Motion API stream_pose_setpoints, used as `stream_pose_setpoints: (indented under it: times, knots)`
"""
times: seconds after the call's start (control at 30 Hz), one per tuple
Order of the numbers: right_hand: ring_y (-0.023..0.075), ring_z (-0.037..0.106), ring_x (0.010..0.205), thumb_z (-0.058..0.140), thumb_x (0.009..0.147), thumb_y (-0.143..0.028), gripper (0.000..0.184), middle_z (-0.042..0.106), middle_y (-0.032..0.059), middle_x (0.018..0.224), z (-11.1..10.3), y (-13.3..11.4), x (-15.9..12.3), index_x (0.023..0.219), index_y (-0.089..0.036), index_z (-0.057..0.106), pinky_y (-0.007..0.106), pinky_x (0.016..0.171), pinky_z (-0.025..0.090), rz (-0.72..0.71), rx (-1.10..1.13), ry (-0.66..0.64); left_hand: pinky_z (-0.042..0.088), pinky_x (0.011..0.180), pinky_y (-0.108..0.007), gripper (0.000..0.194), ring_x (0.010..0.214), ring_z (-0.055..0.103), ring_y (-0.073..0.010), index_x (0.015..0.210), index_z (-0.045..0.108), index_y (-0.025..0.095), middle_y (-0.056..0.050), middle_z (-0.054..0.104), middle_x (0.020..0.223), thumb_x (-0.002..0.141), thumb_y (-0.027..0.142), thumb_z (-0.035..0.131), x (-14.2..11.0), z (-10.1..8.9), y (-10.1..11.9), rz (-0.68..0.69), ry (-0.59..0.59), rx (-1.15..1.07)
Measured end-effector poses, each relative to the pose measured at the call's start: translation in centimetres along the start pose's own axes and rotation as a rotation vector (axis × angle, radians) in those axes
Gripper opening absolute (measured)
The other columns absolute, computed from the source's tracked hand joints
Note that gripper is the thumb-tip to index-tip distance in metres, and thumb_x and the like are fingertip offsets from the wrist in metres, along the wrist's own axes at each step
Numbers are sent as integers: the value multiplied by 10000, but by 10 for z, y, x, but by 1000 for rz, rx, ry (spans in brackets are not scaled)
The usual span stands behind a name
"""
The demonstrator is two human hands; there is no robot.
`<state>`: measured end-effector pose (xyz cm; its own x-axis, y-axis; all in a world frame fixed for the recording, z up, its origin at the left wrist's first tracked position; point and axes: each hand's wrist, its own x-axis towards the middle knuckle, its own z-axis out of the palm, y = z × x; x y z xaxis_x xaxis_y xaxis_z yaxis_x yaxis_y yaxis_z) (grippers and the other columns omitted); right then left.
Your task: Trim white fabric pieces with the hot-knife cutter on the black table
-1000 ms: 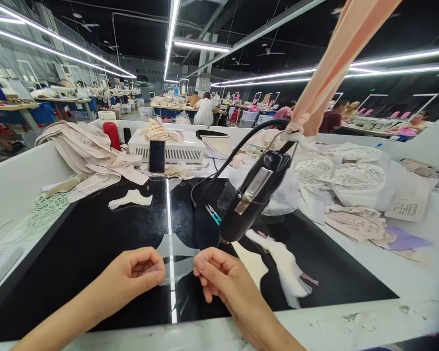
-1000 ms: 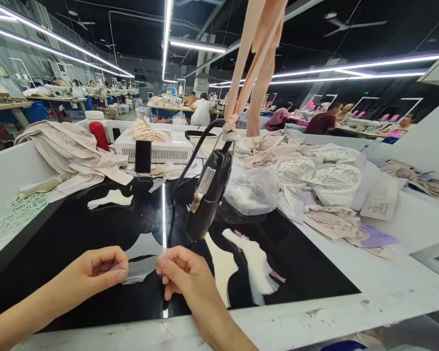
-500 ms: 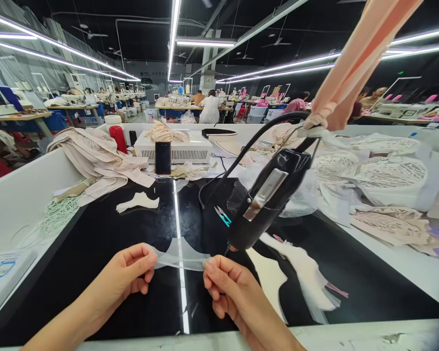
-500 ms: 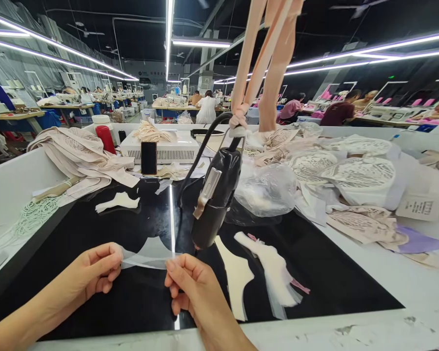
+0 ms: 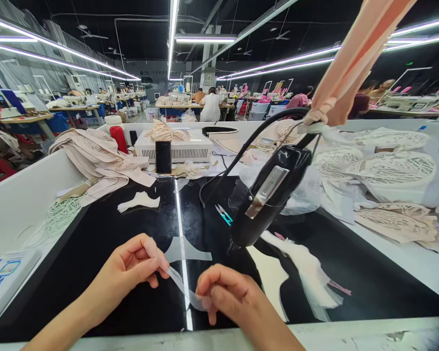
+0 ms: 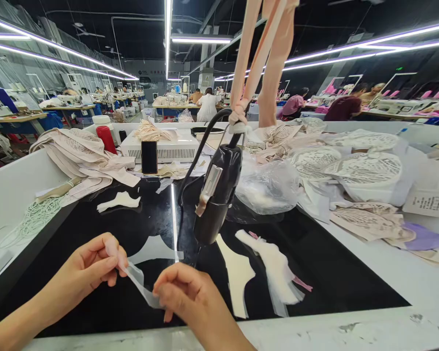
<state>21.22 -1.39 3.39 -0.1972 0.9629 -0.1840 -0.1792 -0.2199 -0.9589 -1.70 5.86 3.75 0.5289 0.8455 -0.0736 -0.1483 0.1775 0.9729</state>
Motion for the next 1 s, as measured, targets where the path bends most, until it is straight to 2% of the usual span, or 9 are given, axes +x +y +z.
stream_pose_setpoints:
  times: [0.1, 0.17, 0.3, 0.4, 0.53, 0.63, 0.73, 0.83, 1.0]
  knots:
    - [140, 539, 705, 670, 817, -659, 484, 619, 54, 835, 2, -6, 0, 876, -183, 731, 249, 626, 481, -19, 74, 152, 511, 727, -242, 184, 769, 632, -132, 796, 603, 184, -21, 694, 818, 881, 274, 739, -2, -2, 1, 121, -137, -8]
    - [161, 557, 771, 687, 801, -665, 499, 648, 79, 916, 5, -6, 2, 952, -193, 746, 256, 650, 502, 3, 91, 184, 520, 772, -282, 156, 791, 652, -149, 804, 615, 188, -25, 708, 823, 885, 250, 732, -2, -2, 2, 177, -210, -8]
    - [222, 601, 969, 742, 754, -657, 575, 686, 113, 1059, 16, 4, 8, 1086, -187, 746, 326, 844, 507, 52, 137, 103, 523, 817, -337, 125, 831, 669, -182, 818, 639, 192, -40, 718, 844, 898, 253, 713, -2, 1, 8, 218, -292, 45]
    - [211, 605, 963, 767, 755, -613, 497, 696, 77, 993, 24, 9, 12, 1007, -185, 752, 323, 919, 453, 57, 175, 21, 521, 812, -331, 137, 855, 671, -191, 831, 650, 194, -47, 719, 864, 899, 295, 712, -2, 2, 10, 173, -316, 93]
    - [148, 572, 788, 757, 808, -523, 336, 660, 7, 783, 25, 6, 19, 794, -194, 691, 243, 770, 433, -20, 83, 86, 525, 790, -304, 254, 852, 669, -191, 866, 678, 183, -52, 706, 864, 888, 435, 700, 2, 2, 6, 99, -254, 132]
    - [128, 536, 688, 721, 833, -520, 345, 612, -15, 682, 21, 0, 27, 758, -191, 647, 227, 677, 414, -94, -65, 93, 534, 686, -251, 277, 863, 684, -183, 956, 650, 194, -44, 679, 989, 886, 460, 683, 9, 2, 0, -7, -107, 164]
    - [115, 511, 626, 675, 864, -495, 330, 578, -26, 648, 17, -4, 35, 761, -187, 621, 222, 629, 414, -122, -171, 91, 538, 618, -241, 383, 802, 704, -175, 1073, 587, 213, -41, 653, 1082, 833, 482, 717, 17, 4, -4, -130, -53, 163]
    - [103, 500, 600, 622, 901, -456, 313, 559, -29, 659, 15, -3, 40, 760, -178, 589, 215, 602, 416, -142, -251, 83, 539, 598, -257, 437, 686, 691, -166, 1025, 586, 183, -24, 678, 882, 788, 519, 732, 24, 8, -4, -252, -84, 184]
    - [102, 522, 595, 546, 961, -459, 276, 576, -37, 799, 8, 8, 40, 1115, -234, 506, 211, 555, 448, -169, -394, 135, 479, 488, -230, 426, 501, 602, -126, 809, 568, 169, 11, 629, 649, 756, 568, 709, 31, 14, -6, -279, -45, 240]
